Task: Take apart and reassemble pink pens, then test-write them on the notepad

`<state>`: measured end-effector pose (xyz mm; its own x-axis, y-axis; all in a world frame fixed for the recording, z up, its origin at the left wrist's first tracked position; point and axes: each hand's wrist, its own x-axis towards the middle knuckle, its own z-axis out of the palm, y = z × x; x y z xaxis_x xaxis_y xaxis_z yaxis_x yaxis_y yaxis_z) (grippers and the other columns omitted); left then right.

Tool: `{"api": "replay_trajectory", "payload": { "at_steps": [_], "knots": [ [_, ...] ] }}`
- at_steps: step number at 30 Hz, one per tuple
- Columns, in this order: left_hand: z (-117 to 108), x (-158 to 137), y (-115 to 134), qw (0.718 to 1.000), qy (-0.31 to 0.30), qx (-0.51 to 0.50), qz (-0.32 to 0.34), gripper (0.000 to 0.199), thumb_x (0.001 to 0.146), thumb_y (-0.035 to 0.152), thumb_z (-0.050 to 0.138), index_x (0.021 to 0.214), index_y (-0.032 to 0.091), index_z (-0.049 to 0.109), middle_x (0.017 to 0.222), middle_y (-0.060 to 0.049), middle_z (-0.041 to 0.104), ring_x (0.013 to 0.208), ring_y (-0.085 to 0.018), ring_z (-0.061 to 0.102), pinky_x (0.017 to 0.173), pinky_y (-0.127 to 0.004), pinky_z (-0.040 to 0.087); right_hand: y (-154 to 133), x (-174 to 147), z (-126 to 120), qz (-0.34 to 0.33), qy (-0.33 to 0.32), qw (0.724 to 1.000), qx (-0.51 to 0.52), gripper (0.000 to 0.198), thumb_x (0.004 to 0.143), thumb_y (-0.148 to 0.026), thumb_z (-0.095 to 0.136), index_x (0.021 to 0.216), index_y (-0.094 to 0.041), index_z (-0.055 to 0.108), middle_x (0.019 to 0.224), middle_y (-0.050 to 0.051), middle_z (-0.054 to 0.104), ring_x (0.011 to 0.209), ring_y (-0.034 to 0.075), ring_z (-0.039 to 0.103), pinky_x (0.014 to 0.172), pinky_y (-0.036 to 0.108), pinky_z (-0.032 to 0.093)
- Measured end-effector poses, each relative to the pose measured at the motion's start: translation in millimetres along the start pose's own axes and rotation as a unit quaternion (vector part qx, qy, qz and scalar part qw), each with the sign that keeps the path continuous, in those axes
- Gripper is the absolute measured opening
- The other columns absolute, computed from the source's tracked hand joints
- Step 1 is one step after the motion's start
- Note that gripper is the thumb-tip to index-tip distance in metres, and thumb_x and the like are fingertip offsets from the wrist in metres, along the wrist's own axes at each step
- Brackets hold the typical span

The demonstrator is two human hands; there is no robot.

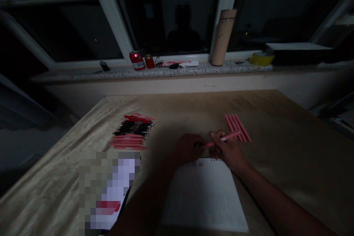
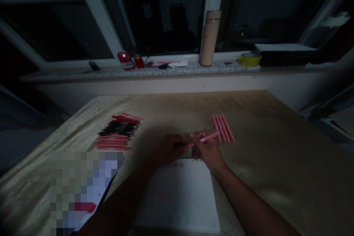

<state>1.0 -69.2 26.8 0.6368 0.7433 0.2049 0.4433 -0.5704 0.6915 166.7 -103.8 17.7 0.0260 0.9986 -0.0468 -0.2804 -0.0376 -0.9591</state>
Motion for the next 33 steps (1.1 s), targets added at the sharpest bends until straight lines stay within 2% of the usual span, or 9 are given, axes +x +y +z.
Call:
{"api": "replay_trajectory", "payload": {
  "at_steps": [3,6,9,14,24,29,33],
  "knots": [
    [-1.1,-0.3,-10.2,0.999,0.02,-0.031,-0.026,0.033,0.081,0.042,0.054,0.081,0.012,0.069,0.061,0.0,0.057,0.054,-0.007,0.045,0.052,-0.018,0.032,-6.8,3.1,-2.5,0.043,0.008,0.992,0.12,0.045,0.076,-0.063,0.056,0.068,-0.019,0.058,0.034,-0.008,0.041,0.026,0.009,0.034,0.032,0.023,0.034],
    [-1.8,-0.4,-17.1,0.996,0.059,-0.046,-0.054,0.028,0.077,0.038,0.058,0.081,0.012,0.068,0.058,0.002,0.054,0.052,-0.007,0.042,0.049,-0.018,0.03,-14.5,5.5,-7.9,0.08,-0.016,0.975,0.208,0.057,0.076,-0.071,0.046,0.073,-0.017,0.065,0.04,-0.003,0.047,0.031,0.01,0.039,0.033,0.024,0.034],
    [-2.6,0.1,-17.0,0.991,0.106,-0.045,-0.066,0.024,0.074,0.035,0.061,0.08,0.012,0.067,0.057,0.003,0.052,0.05,-0.006,0.04,0.048,-0.018,0.03,-17.7,6.4,-12.8,0.098,-0.03,0.962,0.251,0.056,0.078,-0.068,0.046,0.072,-0.017,0.067,0.046,-0.002,0.051,0.035,0.009,0.042,0.037,0.024,0.035],
    [-5.9,0.8,-9.4,0.986,0.159,-0.019,-0.038,0.017,0.072,0.029,0.061,0.077,0.013,0.066,0.058,0.003,0.052,0.051,-0.006,0.041,0.051,-0.018,0.032,-13.7,7.7,-15.2,0.121,-0.038,0.941,0.313,0.043,0.079,-0.059,0.054,0.075,-0.018,0.068,0.05,-0.002,0.054,0.038,0.007,0.041,0.04,0.021,0.036],
    [-5.8,1.0,-7.0,0.984,0.175,-0.013,-0.034,0.017,0.074,0.03,0.061,0.078,0.014,0.066,0.061,0.002,0.055,0.051,-0.005,0.041,0.051,-0.018,0.032,-12.5,7.8,-13.6,0.118,-0.023,0.933,0.34,0.045,0.081,-0.06,0.053,0.071,-0.017,0.065,0.049,-0.003,0.052,0.039,0.007,0.041,0.041,0.02,0.037],
    [-6.7,0.6,-6.1,0.986,0.165,-0.005,-0.038,0.021,0.075,0.033,0.06,0.079,0.014,0.066,0.061,0.002,0.055,0.051,-0.005,0.041,0.051,-0.018,0.032,-17.0,5.9,-13.1,0.122,0.003,0.943,0.31,0.05,0.08,-0.064,0.048,0.073,-0.019,0.067,0.051,0.0,0.054,0.043,0.01,0.046,0.044,0.023,0.04],
    [-6.4,-0.5,-5.0,0.987,0.149,0.006,-0.053,0.02,0.073,0.033,0.062,0.075,0.014,0.065,0.059,0.002,0.055,0.05,-0.006,0.042,0.051,-0.018,0.032,-17.3,6.7,-10.1,0.079,0.022,0.965,0.249,0.051,0.073,-0.067,0.055,0.079,-0.019,0.069,0.055,0.0,0.056,0.046,0.012,0.048,0.045,0.025,0.042]
  ]
}}
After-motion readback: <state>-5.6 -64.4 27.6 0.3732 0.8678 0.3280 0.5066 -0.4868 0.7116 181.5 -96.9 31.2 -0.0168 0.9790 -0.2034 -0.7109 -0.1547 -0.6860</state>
